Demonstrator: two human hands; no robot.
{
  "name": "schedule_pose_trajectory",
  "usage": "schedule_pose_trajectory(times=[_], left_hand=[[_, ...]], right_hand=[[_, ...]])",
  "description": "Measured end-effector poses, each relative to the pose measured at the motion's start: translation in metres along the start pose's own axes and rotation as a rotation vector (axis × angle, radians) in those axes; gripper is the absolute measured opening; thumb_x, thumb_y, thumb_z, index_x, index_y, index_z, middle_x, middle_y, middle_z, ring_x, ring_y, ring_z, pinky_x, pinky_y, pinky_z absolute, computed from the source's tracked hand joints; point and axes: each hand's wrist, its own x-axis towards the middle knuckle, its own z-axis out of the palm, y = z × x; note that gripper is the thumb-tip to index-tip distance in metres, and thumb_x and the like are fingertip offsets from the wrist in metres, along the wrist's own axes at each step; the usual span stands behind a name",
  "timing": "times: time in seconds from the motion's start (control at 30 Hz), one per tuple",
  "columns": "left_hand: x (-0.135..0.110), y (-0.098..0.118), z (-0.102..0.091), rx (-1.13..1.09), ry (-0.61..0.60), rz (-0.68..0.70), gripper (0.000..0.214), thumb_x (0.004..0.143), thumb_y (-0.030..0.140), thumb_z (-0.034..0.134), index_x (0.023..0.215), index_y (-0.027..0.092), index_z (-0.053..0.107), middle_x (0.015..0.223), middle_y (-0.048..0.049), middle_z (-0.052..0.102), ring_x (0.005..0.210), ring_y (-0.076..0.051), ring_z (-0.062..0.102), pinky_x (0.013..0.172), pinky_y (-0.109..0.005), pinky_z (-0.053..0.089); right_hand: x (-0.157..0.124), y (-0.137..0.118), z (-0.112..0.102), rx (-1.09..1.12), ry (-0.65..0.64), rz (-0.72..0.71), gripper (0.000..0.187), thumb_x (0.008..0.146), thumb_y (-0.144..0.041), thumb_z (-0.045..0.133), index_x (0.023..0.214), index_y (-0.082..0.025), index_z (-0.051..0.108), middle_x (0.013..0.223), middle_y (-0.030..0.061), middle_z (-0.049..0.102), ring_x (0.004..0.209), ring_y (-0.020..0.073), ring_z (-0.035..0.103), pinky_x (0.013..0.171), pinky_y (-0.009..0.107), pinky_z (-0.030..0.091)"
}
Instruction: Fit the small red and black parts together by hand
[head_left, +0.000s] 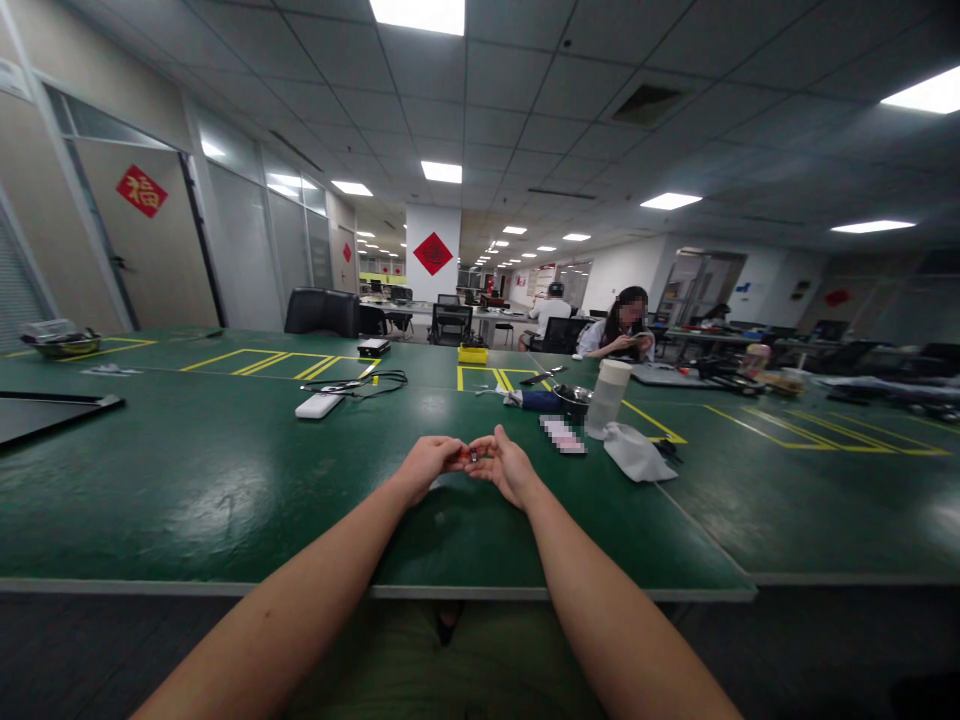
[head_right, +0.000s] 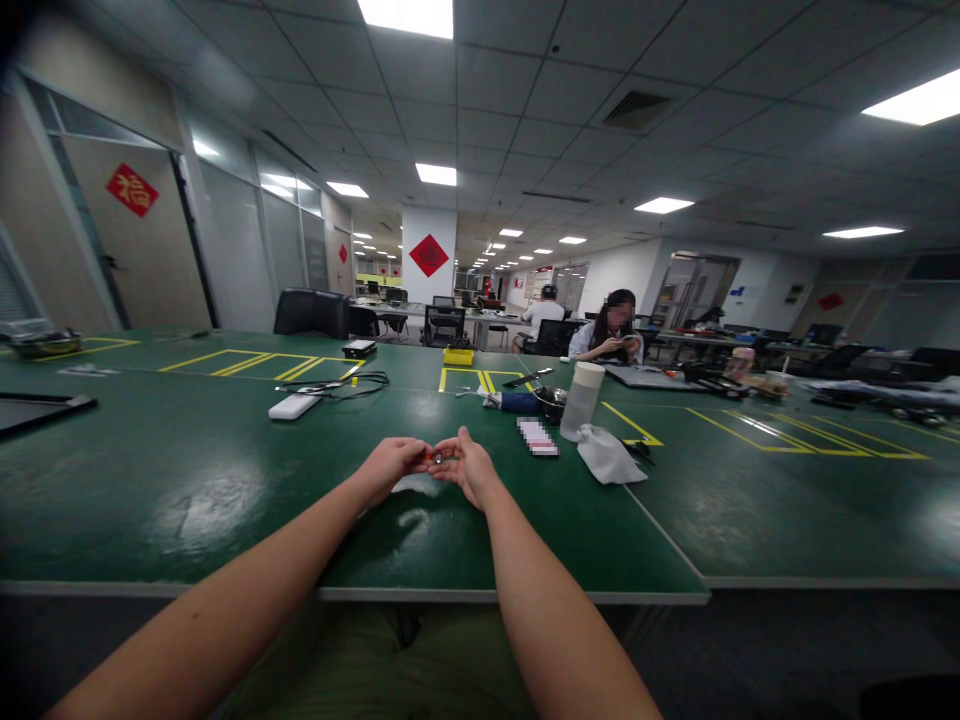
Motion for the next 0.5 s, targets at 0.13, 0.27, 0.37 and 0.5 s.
schedule_pose_trajectory(times=[0.13, 0.27, 0.37, 0.5], left_hand=[[-0.0002, 0.0000, -0.0004, 0.005, -0.001, -0.006, 0.020, 0.072, 0.030, 0.062, 0.072, 0.011, 0.068, 0.073, -0.0068, 0.068, 0.066, -0.014, 0.062, 0.072, -0.028, 0.050], [0.0003, 0.0000, -0.0007, 0.004, -0.003, -0.010, 0.020, 0.072, 0.030, 0.062, 0.072, 0.011, 0.067, 0.073, -0.0067, 0.068, 0.065, -0.014, 0.062, 0.072, -0.028, 0.050], [0.0003, 0.0005, 0.0000, 0.004, 0.003, -0.012, 0.019, 0.071, 0.029, 0.063, 0.070, 0.011, 0.067, 0.070, -0.0059, 0.067, 0.063, -0.013, 0.061, 0.070, -0.028, 0.050], [-0.0009, 0.0023, 0.0015, 0.010, 0.014, -0.016, 0.018, 0.070, 0.029, 0.063, 0.070, 0.011, 0.067, 0.068, -0.0049, 0.066, 0.062, -0.013, 0.060, 0.068, -0.027, 0.050]], right_hand=[[-0.0004, 0.0000, 0.0006, -0.007, 0.002, -0.002, 0.053, 0.090, -0.055, 0.029, 0.084, -0.013, 0.061, 0.077, 0.0110, 0.067, 0.063, 0.0173, 0.067, 0.057, 0.028, 0.052], [-0.0003, -0.0002, 0.0010, -0.012, 0.002, -0.004, 0.053, 0.090, -0.055, 0.030, 0.085, -0.013, 0.061, 0.078, 0.0116, 0.067, 0.065, 0.0175, 0.067, 0.057, 0.029, 0.053], [-0.0003, -0.0005, 0.0008, -0.002, -0.005, 0.000, 0.054, 0.090, -0.055, 0.030, 0.085, -0.012, 0.061, 0.077, 0.0113, 0.067, 0.064, 0.0174, 0.067, 0.057, 0.028, 0.052], [0.0004, 0.0005, -0.0007, 0.006, -0.008, 0.005, 0.053, 0.090, -0.056, 0.031, 0.085, -0.012, 0.062, 0.076, 0.0109, 0.067, 0.063, 0.0177, 0.067, 0.056, 0.027, 0.052]])
